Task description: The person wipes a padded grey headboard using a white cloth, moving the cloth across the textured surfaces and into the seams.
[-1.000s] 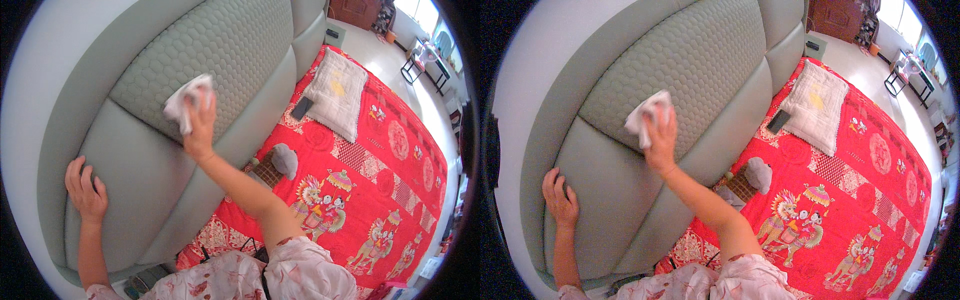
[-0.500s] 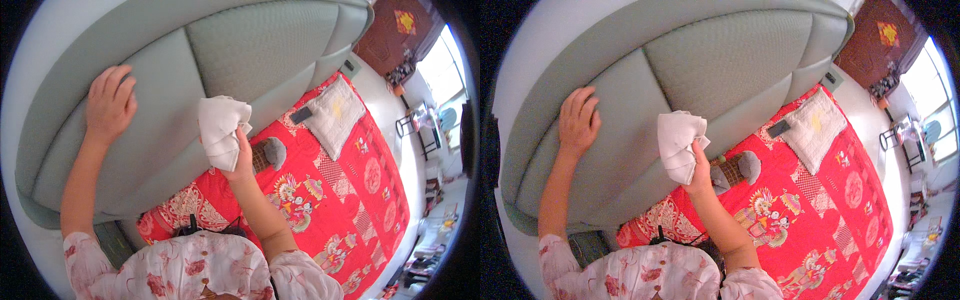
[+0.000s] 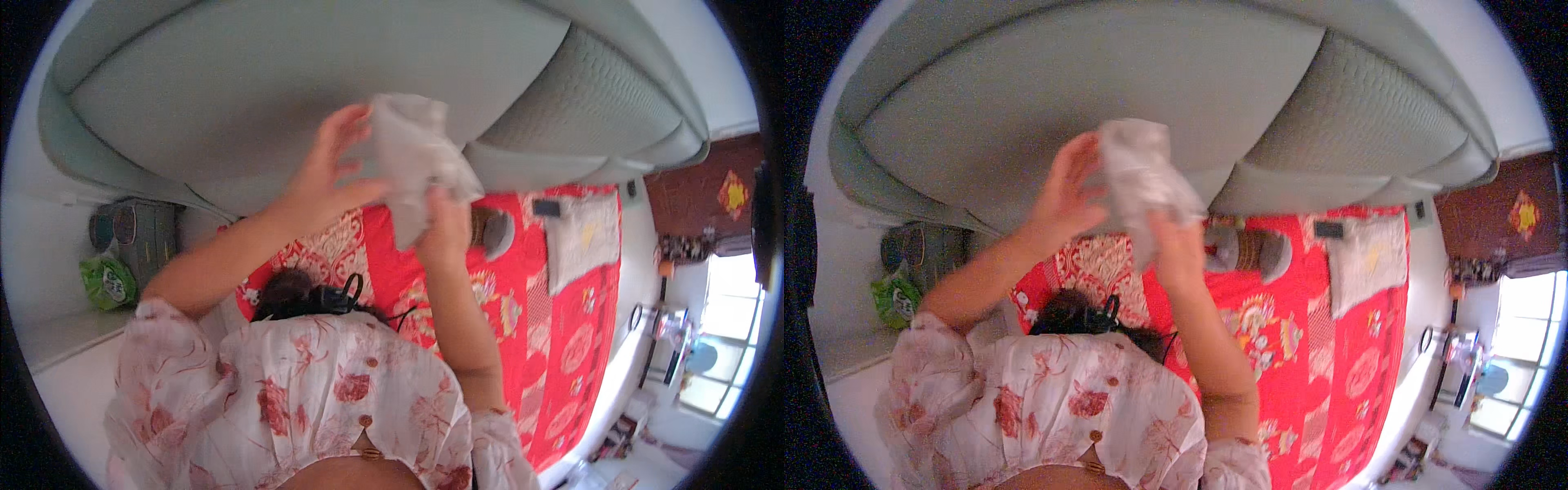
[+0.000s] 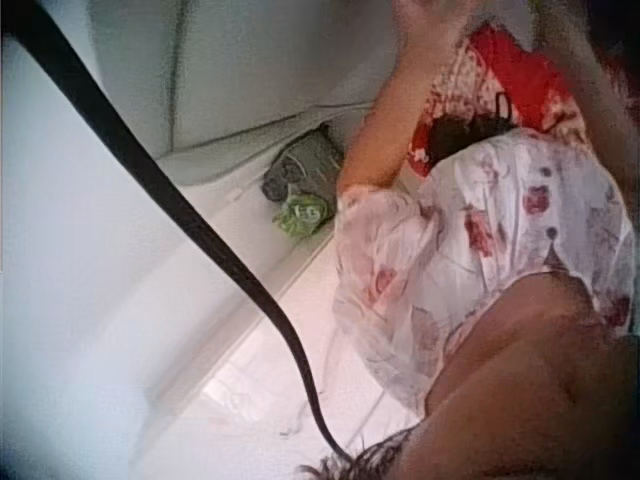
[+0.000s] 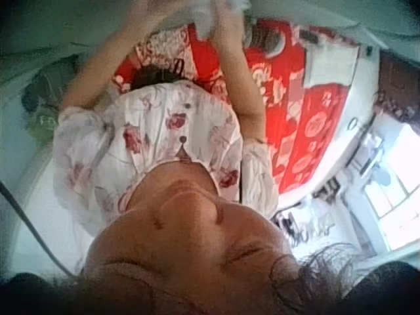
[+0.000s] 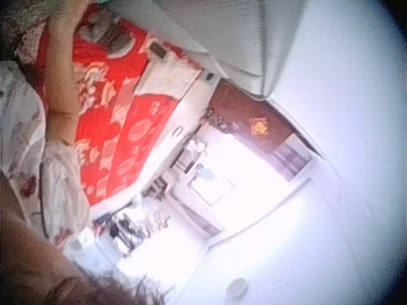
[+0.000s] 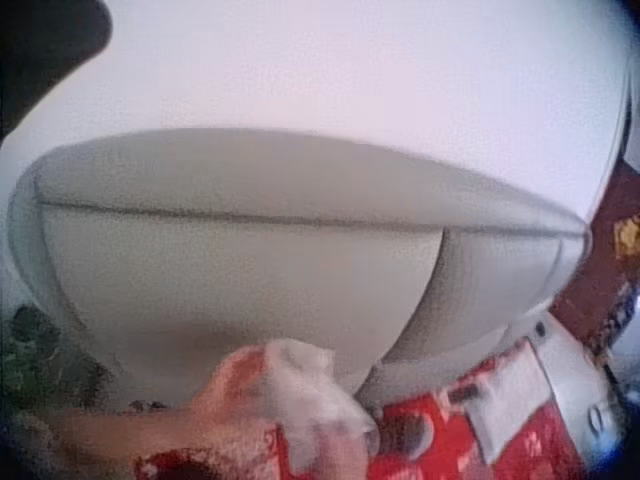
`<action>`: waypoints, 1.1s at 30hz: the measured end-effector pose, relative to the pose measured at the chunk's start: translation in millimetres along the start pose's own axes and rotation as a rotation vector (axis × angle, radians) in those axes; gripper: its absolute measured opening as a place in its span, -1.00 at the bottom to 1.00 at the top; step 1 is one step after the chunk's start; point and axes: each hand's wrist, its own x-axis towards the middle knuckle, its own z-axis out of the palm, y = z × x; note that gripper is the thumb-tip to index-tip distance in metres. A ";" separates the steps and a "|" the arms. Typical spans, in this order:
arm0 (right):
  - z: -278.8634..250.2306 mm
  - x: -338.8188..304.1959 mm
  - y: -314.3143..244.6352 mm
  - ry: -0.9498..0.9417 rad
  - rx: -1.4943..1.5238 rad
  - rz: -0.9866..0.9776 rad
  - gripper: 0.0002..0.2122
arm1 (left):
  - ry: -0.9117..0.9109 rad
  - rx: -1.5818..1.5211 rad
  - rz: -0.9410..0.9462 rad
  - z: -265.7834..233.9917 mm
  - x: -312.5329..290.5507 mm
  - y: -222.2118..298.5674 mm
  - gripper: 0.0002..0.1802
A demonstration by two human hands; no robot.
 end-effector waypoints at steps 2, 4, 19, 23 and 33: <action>33.9 10.1 37.8 -0.163 -0.597 -0.416 -0.55 | -0.096 -0.559 -0.493 -57.2 -41.4 -43.4 -0.39; 64.3 11.1 56.3 -0.431 -0.799 -0.388 -0.57 | 0.013 -0.360 -0.447 -126.4 -86.7 -88.4 -0.32; -245.1 -167.1 248.4 0.147 -0.971 0.586 -0.71 | 1.153 0.549 -0.132 -359.1 -183.9 23.5 -0.46; -266.5 -123.5 248.6 0.148 -1.349 0.219 -0.68 | 0.337 1.211 0.229 -255.2 -68.4 35.8 -0.47; -340.1 -102.4 342.3 1.295 -0.684 0.683 -0.29 | -0.293 1.772 0.818 -145.7 69.8 33.5 -0.50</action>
